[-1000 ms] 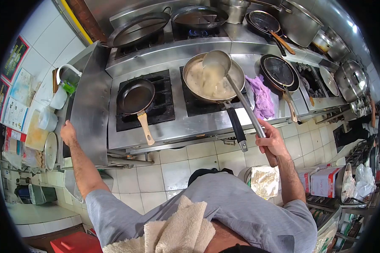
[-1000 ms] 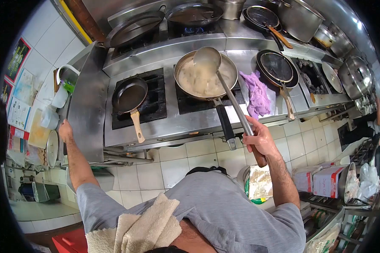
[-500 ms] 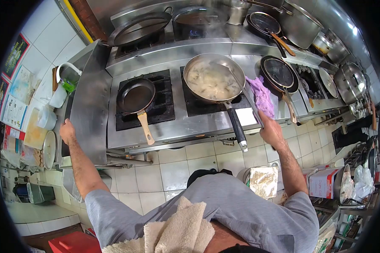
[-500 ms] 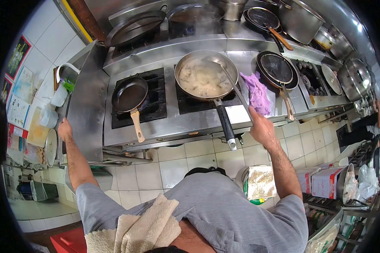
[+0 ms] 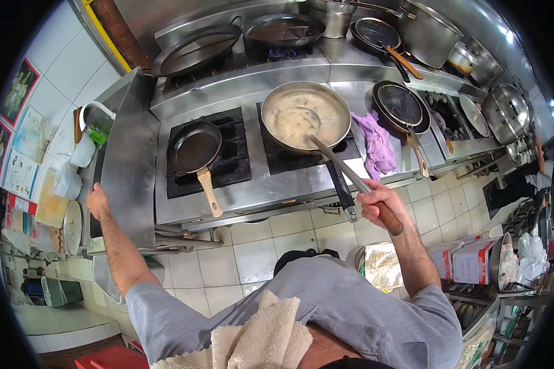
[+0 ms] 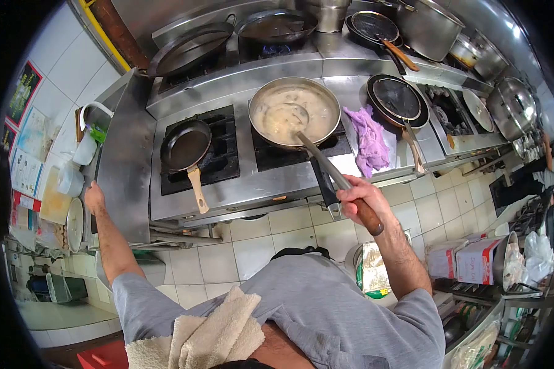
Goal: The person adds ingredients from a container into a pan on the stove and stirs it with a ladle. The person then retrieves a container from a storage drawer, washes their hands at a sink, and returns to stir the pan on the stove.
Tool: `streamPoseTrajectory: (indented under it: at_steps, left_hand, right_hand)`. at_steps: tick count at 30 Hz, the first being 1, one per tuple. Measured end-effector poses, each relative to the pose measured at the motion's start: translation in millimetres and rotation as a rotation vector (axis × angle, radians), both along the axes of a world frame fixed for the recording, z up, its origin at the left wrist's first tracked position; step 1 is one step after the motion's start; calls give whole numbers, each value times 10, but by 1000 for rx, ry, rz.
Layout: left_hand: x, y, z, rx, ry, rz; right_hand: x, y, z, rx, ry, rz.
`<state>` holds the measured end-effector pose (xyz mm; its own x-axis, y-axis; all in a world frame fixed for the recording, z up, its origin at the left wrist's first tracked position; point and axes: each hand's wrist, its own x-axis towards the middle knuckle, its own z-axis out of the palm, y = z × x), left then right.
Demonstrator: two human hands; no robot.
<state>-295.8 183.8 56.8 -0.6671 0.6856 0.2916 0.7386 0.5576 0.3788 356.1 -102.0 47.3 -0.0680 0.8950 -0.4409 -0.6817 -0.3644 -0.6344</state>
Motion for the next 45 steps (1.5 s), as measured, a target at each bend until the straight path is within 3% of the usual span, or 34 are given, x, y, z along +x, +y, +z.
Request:
streamPoseTrajectory:
  at_steps: [4,16,18,19,21,22,24,29,31,32,34,35,38,45]
  left_hand:
    - [55,-28,27,26,-21,19]
    - [32,-18,-3,61,-25,11]
    - [58,-40,14,61,-31,8]
    - [108,-76,38,73,-44,2]
    - [136,-98,55,87,-57,-2]
    - [133,-96,50,85,-59,0]
    - [138,-92,52,82,-62,1]
    - [106,-75,37,64,-35,1]
    - [99,-69,45,50,-26,13]
    - [105,-66,43,33,-15,18]
    - [140,-79,63,33,-22,24]
    - [152,-81,69,37,-29,27]
    - [105,-61,51,30,-18,9]
    - [107,-63,59,22,-32,12]
  right_hand:
    - [-44,-96,9,24,-74,-16]
    - [120,-97,8,151,-681,43]
    - [167,-67,-18,139,-1030,153]
    - [201,-49,-56,142,-1031,151]
    - [277,-5,-174,206,-1453,187]
    - [307,24,-212,208,-1452,187]
    - [376,96,-276,294,-1992,207]
    - [422,352,-481,116,-2044,315]
    - [367,442,-662,410,-1887,103]
    - [375,453,-717,410,-1886,108]
    - [88,503,-358,55,-1189,177]
    - [69,521,-336,94,-1056,153]
    - [80,555,-211,73,-895,194]
    - [162,379,-22,108,-810,308]
